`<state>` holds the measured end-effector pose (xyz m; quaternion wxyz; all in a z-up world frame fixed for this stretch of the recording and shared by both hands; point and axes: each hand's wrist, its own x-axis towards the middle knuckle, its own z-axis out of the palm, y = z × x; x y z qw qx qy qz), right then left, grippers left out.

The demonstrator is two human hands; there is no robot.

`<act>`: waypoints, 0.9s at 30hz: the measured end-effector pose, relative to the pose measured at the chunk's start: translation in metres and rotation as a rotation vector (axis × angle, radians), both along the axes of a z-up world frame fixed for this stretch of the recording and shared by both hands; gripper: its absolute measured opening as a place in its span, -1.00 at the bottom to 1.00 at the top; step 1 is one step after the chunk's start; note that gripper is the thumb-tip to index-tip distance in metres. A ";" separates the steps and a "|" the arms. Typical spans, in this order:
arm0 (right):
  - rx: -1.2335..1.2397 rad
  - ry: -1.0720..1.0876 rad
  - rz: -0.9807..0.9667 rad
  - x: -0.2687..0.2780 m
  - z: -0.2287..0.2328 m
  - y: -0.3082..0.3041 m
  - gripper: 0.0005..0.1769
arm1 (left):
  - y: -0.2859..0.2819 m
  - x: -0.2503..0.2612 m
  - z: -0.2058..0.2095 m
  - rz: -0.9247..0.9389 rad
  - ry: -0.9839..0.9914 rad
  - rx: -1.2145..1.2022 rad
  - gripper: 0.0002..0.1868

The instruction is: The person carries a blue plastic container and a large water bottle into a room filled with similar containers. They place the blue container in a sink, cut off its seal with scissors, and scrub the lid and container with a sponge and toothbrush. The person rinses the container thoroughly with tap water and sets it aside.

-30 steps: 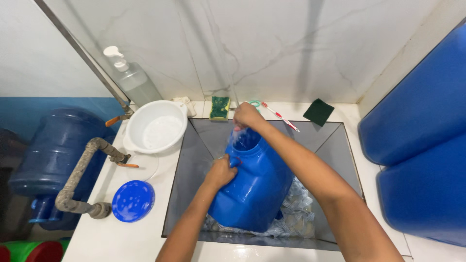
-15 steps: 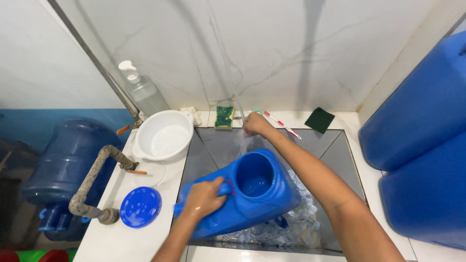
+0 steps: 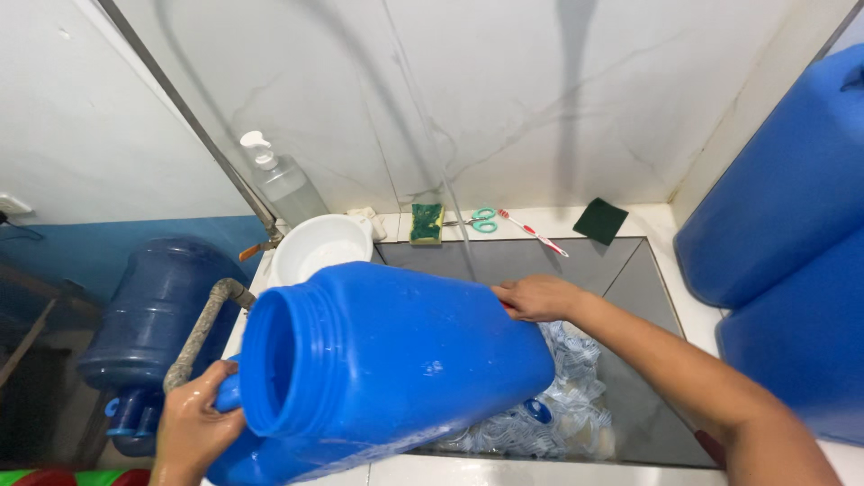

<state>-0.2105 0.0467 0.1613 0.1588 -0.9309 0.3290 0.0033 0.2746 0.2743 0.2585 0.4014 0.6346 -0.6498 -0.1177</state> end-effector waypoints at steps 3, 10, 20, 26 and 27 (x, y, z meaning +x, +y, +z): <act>-0.003 0.102 -0.167 0.011 -0.009 0.000 -0.55 | 0.001 -0.006 0.001 0.085 -0.068 0.057 -0.57; 0.547 0.146 -0.564 0.013 -0.082 -0.080 -0.17 | -0.009 -0.038 0.008 0.090 -0.144 0.081 -0.58; 0.400 -0.325 -0.515 0.100 -0.003 -0.202 -0.80 | -0.117 -0.185 -0.125 -0.083 0.165 0.294 -0.61; 0.708 -0.447 -0.721 0.095 0.004 -0.167 -0.84 | -0.169 -0.236 -0.204 -0.016 0.307 0.501 -0.67; 0.725 -0.453 -0.731 0.098 0.004 -0.164 -0.85 | -0.173 -0.239 -0.207 -0.029 0.379 0.566 -0.69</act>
